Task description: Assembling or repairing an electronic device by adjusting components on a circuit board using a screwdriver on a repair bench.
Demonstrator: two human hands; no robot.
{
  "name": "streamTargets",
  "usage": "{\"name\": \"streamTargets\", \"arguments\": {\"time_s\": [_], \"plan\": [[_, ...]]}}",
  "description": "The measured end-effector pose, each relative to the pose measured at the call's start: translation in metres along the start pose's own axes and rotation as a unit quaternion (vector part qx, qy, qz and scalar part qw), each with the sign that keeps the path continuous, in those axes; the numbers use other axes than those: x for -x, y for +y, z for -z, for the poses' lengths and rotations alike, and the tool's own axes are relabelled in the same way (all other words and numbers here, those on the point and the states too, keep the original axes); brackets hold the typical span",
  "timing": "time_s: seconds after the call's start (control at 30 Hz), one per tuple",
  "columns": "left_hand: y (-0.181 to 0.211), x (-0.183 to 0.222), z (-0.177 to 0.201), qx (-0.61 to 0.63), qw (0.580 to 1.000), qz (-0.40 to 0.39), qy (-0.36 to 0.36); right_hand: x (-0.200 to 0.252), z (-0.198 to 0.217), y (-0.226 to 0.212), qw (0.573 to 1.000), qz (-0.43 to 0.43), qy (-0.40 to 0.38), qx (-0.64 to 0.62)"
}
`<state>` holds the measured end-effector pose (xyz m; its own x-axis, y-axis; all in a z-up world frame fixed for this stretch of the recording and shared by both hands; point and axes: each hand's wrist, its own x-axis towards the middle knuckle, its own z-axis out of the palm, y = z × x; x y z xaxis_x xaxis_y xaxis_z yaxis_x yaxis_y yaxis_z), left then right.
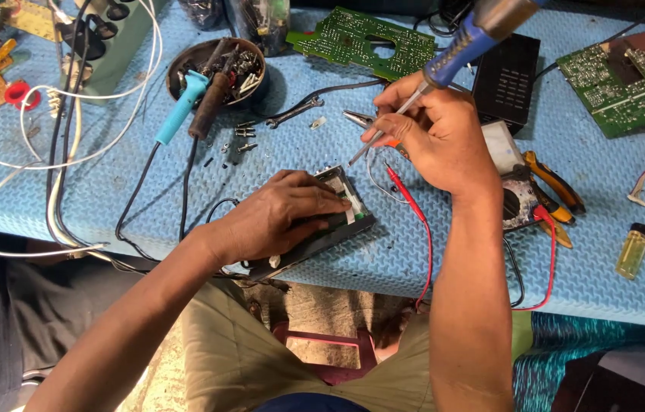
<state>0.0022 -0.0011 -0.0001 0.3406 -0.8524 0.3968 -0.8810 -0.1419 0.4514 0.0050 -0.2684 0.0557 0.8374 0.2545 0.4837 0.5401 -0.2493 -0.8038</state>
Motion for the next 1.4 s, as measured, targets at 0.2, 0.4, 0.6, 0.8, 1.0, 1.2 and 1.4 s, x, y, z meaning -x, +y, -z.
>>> {"name": "streamTargets", "arguments": {"time_s": [0.2, 0.4, 0.6, 0.8, 1.0, 1.2, 1.4], "plan": [[-0.001, -0.009, -0.003, -0.028, 1.000, -0.001, -0.004, 0.000, 0.004, -0.009, 0.999, -0.019, -0.036, 0.019], [-0.004, -0.009, -0.008, -0.039, 0.999, 0.016, 0.000, -0.001, -0.004, -0.010, 0.987, -0.140, -0.072, -0.014], [0.003, -0.011, -0.014, -0.008, 0.998, 0.054, 0.045, 0.004, -0.010, 0.009, 0.996, 0.026, -0.072, -0.047], [0.001, -0.010, -0.014, -0.016, 0.998, 0.047, 0.044, 0.003, -0.009, 0.008, 0.995, 0.022, -0.092, -0.037], [0.009, -0.015, -0.007, 0.018, 0.997, 0.049, 0.049, -0.001, -0.009, 0.004, 0.992, 0.027, -0.119, -0.030], [0.005, -0.015, -0.009, 0.021, 0.998, 0.037, 0.051, -0.001, -0.010, 0.005, 0.991, 0.029, -0.124, -0.034], [0.006, -0.015, -0.009, 0.025, 0.998, 0.032, 0.057, -0.002, -0.012, 0.006, 0.989, 0.028, -0.140, -0.030]]}}
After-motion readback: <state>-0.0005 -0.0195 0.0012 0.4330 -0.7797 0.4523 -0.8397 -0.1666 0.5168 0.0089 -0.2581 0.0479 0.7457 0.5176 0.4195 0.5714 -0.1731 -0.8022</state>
